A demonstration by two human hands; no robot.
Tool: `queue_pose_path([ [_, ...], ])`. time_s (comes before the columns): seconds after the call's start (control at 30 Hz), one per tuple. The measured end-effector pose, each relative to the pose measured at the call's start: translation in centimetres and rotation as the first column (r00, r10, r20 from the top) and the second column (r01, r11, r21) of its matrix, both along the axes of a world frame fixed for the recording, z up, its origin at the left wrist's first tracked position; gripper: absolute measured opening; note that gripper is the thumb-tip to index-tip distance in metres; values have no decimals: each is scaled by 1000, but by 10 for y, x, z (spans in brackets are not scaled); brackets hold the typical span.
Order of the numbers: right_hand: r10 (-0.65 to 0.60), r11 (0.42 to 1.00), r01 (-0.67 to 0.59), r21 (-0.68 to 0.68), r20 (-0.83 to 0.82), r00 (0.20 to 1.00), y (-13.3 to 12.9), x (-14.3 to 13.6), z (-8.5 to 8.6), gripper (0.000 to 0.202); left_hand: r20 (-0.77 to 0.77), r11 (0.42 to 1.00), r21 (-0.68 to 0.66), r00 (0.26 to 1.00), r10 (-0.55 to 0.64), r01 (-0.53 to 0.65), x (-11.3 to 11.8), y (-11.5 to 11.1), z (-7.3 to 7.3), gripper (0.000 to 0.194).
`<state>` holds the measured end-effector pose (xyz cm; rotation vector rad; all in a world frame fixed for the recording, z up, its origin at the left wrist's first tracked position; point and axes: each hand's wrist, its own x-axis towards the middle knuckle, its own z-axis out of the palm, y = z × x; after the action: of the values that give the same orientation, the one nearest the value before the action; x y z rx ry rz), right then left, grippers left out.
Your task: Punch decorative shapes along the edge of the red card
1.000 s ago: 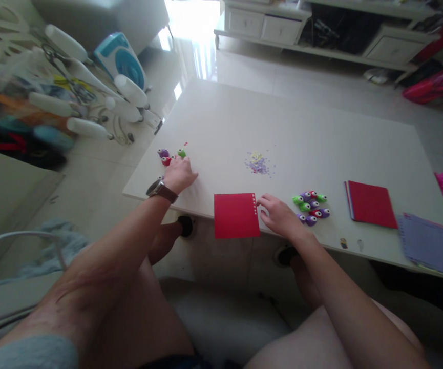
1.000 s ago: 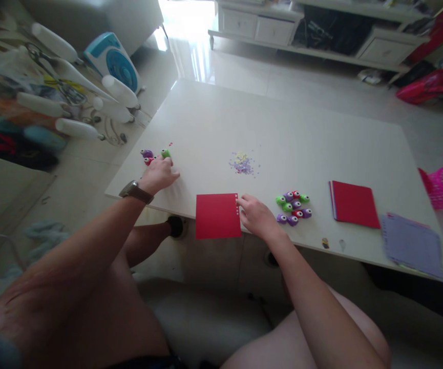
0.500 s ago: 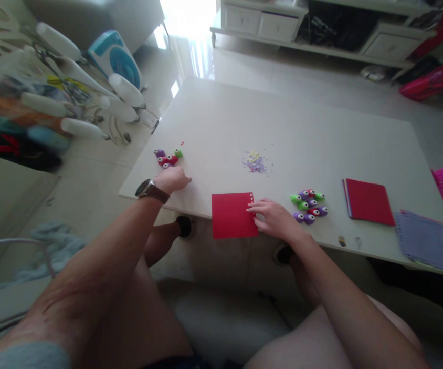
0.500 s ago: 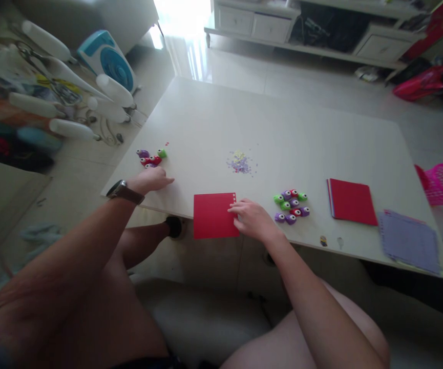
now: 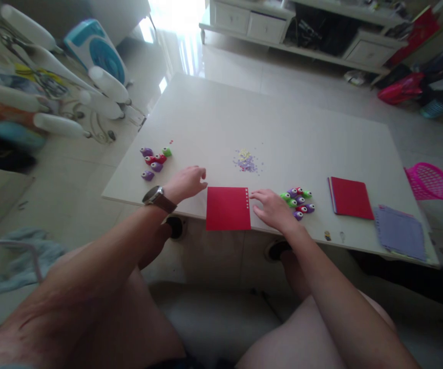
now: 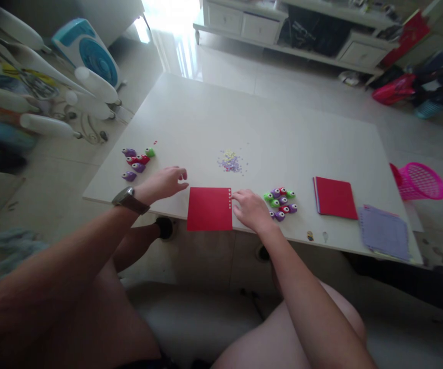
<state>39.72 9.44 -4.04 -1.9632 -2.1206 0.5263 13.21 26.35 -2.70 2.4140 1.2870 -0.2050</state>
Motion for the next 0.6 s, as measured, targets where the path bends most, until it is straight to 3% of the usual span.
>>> queue_pose_path([
  [0.17,-317,948,313,52,179,931,0,39,9,19,158,949,1,937,-310,314,30,-26,-4,35],
  [0.3,-416,904,427,1,227,880,-8,51,9,17,135,947,4,939,-318,320,43,-37,-11,40],
  [0.4,-415,900,434,-35,231,880,-12,54,6,20,70,955,12,952,-298,298,46,-41,-15,44],
  [0.6,-286,952,300,-51,194,938,-11,53,-1,27,30,964,-28,964,-262,263,42,-43,-19,52],
])
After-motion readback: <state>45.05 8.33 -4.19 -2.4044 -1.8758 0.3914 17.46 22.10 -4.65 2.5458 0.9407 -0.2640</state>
